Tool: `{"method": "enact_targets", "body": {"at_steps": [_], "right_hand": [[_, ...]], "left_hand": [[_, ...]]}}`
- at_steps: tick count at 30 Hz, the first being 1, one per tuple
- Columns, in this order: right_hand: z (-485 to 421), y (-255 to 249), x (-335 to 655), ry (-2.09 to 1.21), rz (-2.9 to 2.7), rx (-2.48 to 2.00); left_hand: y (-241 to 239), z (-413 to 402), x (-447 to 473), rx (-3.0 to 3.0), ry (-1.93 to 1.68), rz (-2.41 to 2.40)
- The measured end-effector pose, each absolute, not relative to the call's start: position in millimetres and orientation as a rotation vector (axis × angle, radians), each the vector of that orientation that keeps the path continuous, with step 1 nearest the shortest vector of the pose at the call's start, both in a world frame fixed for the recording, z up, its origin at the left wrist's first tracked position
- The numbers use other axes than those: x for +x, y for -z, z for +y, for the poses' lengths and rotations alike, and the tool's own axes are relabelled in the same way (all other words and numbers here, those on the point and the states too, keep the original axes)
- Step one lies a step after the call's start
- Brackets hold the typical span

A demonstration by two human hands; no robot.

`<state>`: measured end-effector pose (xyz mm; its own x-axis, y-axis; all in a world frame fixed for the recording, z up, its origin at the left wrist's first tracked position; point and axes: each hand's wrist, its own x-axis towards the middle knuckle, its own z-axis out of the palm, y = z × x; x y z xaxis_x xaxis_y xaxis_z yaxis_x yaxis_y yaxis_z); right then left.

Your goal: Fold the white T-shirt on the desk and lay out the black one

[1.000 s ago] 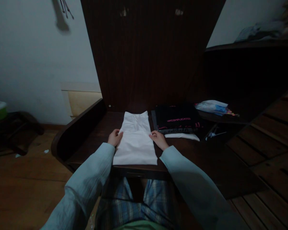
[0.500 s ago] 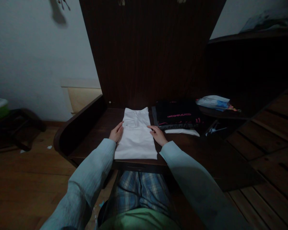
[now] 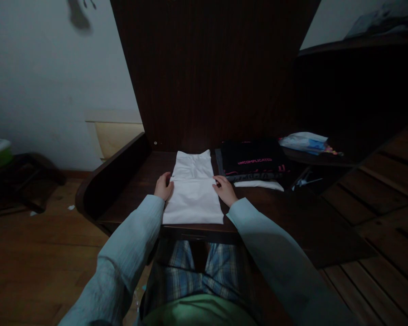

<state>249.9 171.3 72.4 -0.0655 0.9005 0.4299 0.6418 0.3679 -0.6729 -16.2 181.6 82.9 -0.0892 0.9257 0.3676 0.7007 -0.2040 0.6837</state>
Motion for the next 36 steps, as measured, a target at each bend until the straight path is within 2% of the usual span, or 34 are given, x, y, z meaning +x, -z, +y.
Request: {"method": "enact_targets", "body": {"at_steps": [4, 9, 13, 20, 30, 36], "right_hand": [[158.1, -77.9, 244.9, -0.152, -1.951, -1.219], [151.3, -83.1, 236.4, -0.288, -2.226, -1.170], [131.0, -94.6, 244.8, -0.345, -1.915, -1.231], [52.3, -90.9, 265.6, -0.582, -1.661, -1.416], [39.0, -78.7, 238.6, -0.896, -1.369, -1.276], [26.1, -79.4, 246.2, -0.608, -1.583, -1.353]], "left_hand": [[-83.1, 179.3, -13.2, 2.150, -1.218, 1.667], [-86.8, 175.2, -2.6, 2.323, -1.072, 1.656], [-97.8, 150.7, -15.8, 2.213, -1.252, 1.786], [-101.6, 60.7, -47.2, 1.854, -0.928, 1.930], [-78.2, 36.7, -10.4, 1.540, -1.359, 1.512], [-72.5, 28.2, -16.5, 1.670, -1.370, 1.646]]}}
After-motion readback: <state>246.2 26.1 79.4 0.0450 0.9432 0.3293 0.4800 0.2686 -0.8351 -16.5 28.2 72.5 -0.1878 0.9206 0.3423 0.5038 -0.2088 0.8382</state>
